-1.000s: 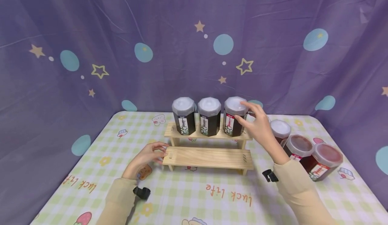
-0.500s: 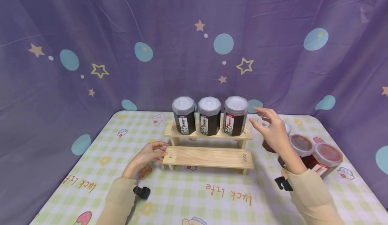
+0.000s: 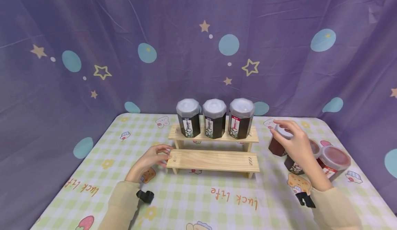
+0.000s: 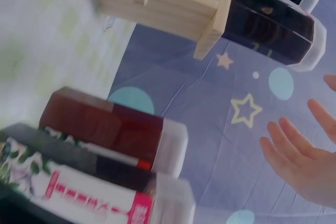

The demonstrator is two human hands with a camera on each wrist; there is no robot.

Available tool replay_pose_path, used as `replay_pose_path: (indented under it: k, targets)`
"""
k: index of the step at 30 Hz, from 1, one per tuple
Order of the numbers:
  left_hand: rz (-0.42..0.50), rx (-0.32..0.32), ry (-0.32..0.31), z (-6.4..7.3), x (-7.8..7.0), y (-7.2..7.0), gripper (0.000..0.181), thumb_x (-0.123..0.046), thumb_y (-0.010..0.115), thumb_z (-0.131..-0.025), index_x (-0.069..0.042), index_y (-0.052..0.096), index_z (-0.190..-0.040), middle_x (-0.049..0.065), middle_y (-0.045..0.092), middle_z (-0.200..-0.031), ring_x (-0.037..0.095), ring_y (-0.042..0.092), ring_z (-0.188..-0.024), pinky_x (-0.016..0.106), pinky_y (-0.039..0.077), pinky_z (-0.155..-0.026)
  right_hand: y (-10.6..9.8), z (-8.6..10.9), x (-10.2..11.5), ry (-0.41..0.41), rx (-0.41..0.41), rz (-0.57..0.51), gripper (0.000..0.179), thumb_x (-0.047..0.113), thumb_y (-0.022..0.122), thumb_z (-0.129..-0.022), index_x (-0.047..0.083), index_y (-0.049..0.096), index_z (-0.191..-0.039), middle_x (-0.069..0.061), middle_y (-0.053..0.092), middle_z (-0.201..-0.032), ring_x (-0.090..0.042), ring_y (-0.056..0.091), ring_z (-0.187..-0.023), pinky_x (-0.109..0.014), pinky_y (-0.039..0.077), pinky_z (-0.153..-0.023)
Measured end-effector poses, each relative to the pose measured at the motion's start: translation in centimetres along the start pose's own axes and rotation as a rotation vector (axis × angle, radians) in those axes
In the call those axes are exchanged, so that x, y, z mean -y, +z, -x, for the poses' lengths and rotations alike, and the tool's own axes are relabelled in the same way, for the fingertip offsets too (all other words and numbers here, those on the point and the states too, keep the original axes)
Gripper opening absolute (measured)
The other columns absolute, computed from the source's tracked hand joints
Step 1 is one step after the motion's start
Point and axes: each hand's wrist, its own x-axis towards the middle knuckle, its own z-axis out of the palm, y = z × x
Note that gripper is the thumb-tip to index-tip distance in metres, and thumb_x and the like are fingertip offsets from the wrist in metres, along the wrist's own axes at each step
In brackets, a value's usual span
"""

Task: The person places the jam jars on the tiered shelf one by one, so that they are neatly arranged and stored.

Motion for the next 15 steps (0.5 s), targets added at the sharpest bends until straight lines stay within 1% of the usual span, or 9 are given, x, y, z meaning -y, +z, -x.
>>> replay_pose_path:
  k: [3, 5, 6, 10, 11, 13, 15]
  targets:
    - [0.004, 0.000, -0.002, 0.0, 0.0, 0.0, 0.041, -0.004, 0.059, -0.083, 0.006, 0.047, -0.121, 0.017, 0.052, -0.098, 0.021, 0.059, -0.066, 0.039, 0.056, -0.060, -0.4, 0.5, -0.5, 0.008, 0.009, 0.033, 0.033, 0.010, 0.066, -0.079, 0.005, 0.060, -0.110, 0.023, 0.047, -0.099, 0.012, 0.042, -0.090, -0.002, 0.034, -0.072]
    - [0.005, 0.002, -0.002, -0.1, 0.1, -0.1, 0.041, -0.004, 0.059, -0.083, 0.006, 0.047, -0.121, 0.018, 0.052, -0.098, 0.021, 0.059, -0.067, 0.039, 0.056, -0.061, -0.7, 0.7, -0.9, 0.012, 0.007, 0.036, 0.032, 0.010, 0.066, -0.079, 0.004, 0.060, -0.111, 0.018, 0.050, -0.100, 0.012, 0.043, -0.090, -0.004, 0.036, -0.068]
    - [0.005, 0.003, -0.003, -0.1, 0.1, -0.1, 0.041, -0.004, 0.059, -0.083, 0.005, 0.047, -0.121, 0.018, 0.052, -0.098, 0.021, 0.059, -0.067, 0.040, 0.056, -0.061, -0.8, 0.9, -1.4, 0.015, -0.001, 0.025, 0.032, 0.010, 0.066, -0.079, 0.004, 0.061, -0.110, 0.017, 0.051, -0.100, 0.012, 0.043, -0.089, -0.004, 0.036, -0.066]
    - [0.002, 0.002, -0.006, -0.1, 0.1, -0.1, 0.040, -0.004, 0.059, -0.083, 0.004, 0.049, -0.121, 0.017, 0.052, -0.097, 0.021, 0.058, -0.067, 0.039, 0.056, -0.061, -1.5, 1.5, -2.1, 0.042, 0.001, 0.032, 0.031, 0.010, 0.066, -0.079, 0.003, 0.061, -0.110, -0.003, 0.055, -0.100, 0.013, 0.047, -0.080, -0.001, 0.038, -0.062]
    - [0.001, 0.001, -0.006, 0.0, 0.1, -0.1, 0.039, -0.004, 0.059, -0.083, 0.004, 0.049, -0.120, 0.017, 0.053, -0.097, 0.021, 0.058, -0.067, 0.039, 0.056, -0.061, -1.7, 1.7, -2.3, 0.054, 0.003, 0.041, 0.031, 0.010, 0.066, -0.079, 0.003, 0.061, -0.109, -0.003, 0.055, -0.100, 0.014, 0.047, -0.078, -0.001, 0.038, -0.062]
    - [0.001, -0.001, -0.007, 0.0, 0.0, -0.1, 0.039, -0.004, 0.059, -0.083, 0.004, 0.049, -0.120, 0.017, 0.053, -0.097, 0.020, 0.059, -0.066, 0.038, 0.056, -0.060, -2.3, 2.1, -2.1, 0.074, 0.015, 0.067, 0.032, 0.011, 0.066, -0.079, 0.003, 0.061, -0.110, 0.003, 0.055, -0.099, 0.017, 0.047, -0.075, -0.001, 0.038, -0.062]
    - [0.003, 0.000, -0.007, 0.0, 0.0, 0.0, 0.039, -0.004, 0.059, -0.083, 0.004, 0.049, -0.120, 0.017, 0.052, -0.097, 0.020, 0.059, -0.066, 0.038, 0.056, -0.060, -2.7, 2.5, -2.3, 0.078, 0.012, 0.079, 0.032, 0.010, 0.067, -0.078, 0.003, 0.060, -0.109, 0.017, 0.052, -0.096, 0.019, 0.047, -0.076, 0.000, 0.037, -0.062]
